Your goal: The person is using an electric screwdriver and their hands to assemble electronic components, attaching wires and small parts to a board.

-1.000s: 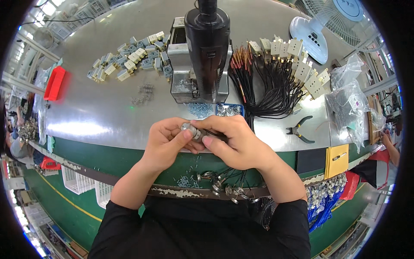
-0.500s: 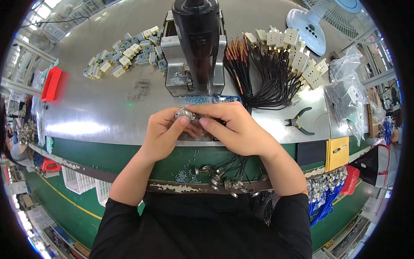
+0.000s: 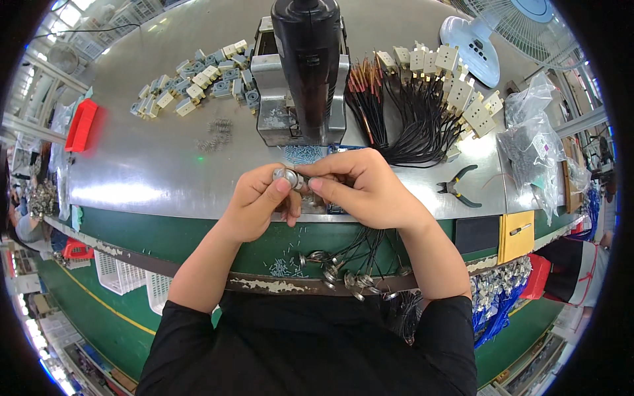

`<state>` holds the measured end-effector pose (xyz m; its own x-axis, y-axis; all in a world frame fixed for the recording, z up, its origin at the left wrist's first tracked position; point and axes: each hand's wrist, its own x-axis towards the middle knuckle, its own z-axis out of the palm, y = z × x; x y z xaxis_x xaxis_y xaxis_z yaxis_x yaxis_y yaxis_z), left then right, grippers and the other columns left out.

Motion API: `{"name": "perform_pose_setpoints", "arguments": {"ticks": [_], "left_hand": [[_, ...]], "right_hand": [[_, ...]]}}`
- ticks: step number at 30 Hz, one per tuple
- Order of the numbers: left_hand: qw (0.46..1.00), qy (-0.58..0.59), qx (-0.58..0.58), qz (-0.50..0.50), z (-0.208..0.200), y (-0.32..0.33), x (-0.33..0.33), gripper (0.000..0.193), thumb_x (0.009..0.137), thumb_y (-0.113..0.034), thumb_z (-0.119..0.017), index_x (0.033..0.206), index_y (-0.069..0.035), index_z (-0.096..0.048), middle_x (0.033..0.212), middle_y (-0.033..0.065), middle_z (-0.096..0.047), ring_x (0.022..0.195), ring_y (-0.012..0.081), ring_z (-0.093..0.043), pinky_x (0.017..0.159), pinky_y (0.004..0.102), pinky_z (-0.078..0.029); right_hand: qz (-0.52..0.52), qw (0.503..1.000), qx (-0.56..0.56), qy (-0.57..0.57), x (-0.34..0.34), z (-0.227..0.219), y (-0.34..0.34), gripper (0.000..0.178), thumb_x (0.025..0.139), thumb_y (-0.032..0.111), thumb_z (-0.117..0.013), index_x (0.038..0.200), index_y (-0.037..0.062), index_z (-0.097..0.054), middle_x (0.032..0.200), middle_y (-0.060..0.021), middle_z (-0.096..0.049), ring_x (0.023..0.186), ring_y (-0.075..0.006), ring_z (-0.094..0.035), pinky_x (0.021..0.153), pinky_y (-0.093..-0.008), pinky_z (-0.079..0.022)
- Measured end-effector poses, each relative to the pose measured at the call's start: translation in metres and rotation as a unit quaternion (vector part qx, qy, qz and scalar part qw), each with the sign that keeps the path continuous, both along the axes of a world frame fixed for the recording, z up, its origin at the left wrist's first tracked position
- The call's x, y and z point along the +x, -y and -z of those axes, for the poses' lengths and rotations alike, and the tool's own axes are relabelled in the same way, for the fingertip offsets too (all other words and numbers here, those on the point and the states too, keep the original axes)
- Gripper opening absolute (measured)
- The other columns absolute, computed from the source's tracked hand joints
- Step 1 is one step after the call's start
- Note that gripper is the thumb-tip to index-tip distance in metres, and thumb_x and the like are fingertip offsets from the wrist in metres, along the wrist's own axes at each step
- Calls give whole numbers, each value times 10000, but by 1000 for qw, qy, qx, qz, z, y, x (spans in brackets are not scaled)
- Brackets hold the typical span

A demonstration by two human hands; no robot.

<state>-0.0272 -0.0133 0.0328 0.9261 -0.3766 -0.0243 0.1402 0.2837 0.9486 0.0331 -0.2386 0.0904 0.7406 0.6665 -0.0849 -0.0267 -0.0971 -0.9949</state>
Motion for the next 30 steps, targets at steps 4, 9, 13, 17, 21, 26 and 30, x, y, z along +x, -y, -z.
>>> {"name": "perform_pose_setpoints", "arguments": {"ticks": [4, 9, 13, 17, 21, 26, 30], "left_hand": [[997, -38, -60, 28, -3, -2, 2, 304, 1142, -284, -487, 1047, -17, -597, 815, 51, -693, 695, 116, -660, 619, 242, -480], [983, 121, 88, -106, 7, 20, -10, 333, 1141, -294, -480, 1077, 13, -591, 820, 82, -701, 674, 127, -656, 601, 239, -491], [985, 114, 89, -90, 3, 18, -12, 317, 1149, -303, -453, 1145, -8, -570, 800, 55, -678, 674, 113, -643, 605, 239, -476], [999, 0, -23, -44, -1, 19, -13, 291, 1149, -301, -454, 1098, -31, -550, 789, 35, -657, 663, 109, -628, 606, 254, -465], [997, 48, 33, -43, -11, -1, -7, 290, 1104, -266, -565, 981, -5, -593, 808, 89, -698, 716, 158, -675, 656, 312, -521], [786, 246, 485, -296, -34, -91, 37, 225, 954, -165, -723, 1112, -6, -724, 943, 123, -737, 832, 207, -708, 744, 336, -559], [634, 201, 649, -369, -12, -174, 78, 373, 935, -262, -754, 1258, -83, -695, 1299, 140, -677, 1208, 303, -654, 1022, 416, -524]], "right_hand": [[-3, 998, 15, 64, 1, 10, -1, 261, 963, -5, -682, 1211, -50, -752, 890, -81, -763, 770, -86, -636, 694, -264, -503], [0, 988, -4, 157, -2, 7, -3, 274, 932, -19, -688, 1196, -47, -756, 816, -104, -731, 705, -130, -636, 654, -287, -496], [-10, 974, -3, 226, -2, 8, -2, 266, 923, -33, -673, 1173, -53, -761, 739, -107, -685, 652, -158, -637, 610, -298, -481], [-26, 973, -28, 228, -2, 4, 1, 280, 906, -23, -683, 1173, -70, -750, 772, -115, -700, 658, -157, -648, 615, -290, -491], [-31, 984, -50, 170, 0, -6, 0, 363, 842, 57, -759, 1188, -52, -738, 825, -134, -687, 751, -207, -659, 697, -335, -512], [-44, 906, -302, 293, 13, -2, 26, 343, 755, 87, -808, 1075, 1, -718, 795, -115, -608, 813, -300, -617, 829, -404, -478], [-46, 855, -356, 373, 15, 11, 32, 313, 727, 116, -833, 1007, 34, -720, 932, -138, -639, 942, -308, -642, 906, -411, -468]]}}
